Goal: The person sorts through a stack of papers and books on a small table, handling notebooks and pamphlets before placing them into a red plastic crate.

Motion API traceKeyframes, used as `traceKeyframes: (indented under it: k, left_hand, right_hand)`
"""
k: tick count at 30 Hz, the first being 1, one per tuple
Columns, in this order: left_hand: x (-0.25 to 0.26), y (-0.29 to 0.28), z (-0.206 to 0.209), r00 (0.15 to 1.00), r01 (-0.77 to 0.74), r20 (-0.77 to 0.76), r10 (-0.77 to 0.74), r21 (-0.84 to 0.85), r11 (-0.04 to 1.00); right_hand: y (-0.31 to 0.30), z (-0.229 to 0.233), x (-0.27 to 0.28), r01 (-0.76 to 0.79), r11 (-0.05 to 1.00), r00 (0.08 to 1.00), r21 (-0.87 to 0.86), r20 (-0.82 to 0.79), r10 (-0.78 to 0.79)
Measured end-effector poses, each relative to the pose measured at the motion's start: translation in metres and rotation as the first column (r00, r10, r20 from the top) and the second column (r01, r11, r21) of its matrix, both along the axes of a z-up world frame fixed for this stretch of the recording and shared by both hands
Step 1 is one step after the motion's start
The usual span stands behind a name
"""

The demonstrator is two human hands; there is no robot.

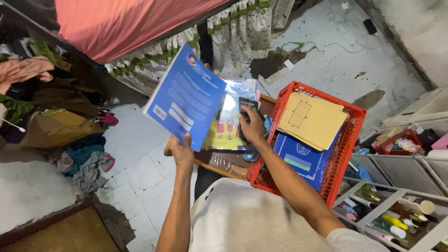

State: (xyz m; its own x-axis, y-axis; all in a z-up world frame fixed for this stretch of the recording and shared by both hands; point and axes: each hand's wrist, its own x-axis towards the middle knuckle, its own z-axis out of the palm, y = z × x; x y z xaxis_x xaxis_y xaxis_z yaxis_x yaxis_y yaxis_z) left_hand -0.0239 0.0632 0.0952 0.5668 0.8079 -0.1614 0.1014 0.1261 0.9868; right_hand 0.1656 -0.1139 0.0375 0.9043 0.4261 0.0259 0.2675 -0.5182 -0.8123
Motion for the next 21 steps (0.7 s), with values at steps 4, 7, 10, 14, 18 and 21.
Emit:
traceKeyframes:
  k: [4,7,10,14,18,21]
  left_hand:
    - [0.003,-0.034,0.009,0.991,0.085,-0.126,-0.051,0.281,0.956]
    - [0.005,-0.058,0.015,0.975,0.222,-0.115,-0.190,0.455,0.863]
    - [0.007,-0.074,0.008,0.937,0.314,-0.112,-0.330,0.680,0.662]
    - [0.004,-0.081,-0.016,0.908,0.385,-0.234,-0.348,0.795,0.470]
    - [0.010,-0.076,-0.035,0.854,0.478,-0.311,-0.417,0.785,0.394]
    - [0.014,-0.083,-0.039,0.705,0.693,-0.421,-0.571,0.581,0.427]
  right_hand:
    - [0.011,0.030,0.022,0.177,0.931,0.685,0.319,-0.719,0.116]
    - [0.010,0.027,0.042,0.294,0.810,0.465,0.507,-0.816,0.342]
    - [-0.006,0.015,0.059,0.357,0.643,0.564,0.678,-0.705,0.430]
    - [-0.027,0.024,0.067,0.418,0.639,0.572,0.646,-0.734,0.367]
    - [-0.044,0.019,0.066,0.306,0.766,0.556,0.565,-0.760,0.337]
    - [-0.049,0.006,0.064,0.185,0.818,0.618,0.544,-0.712,0.333]
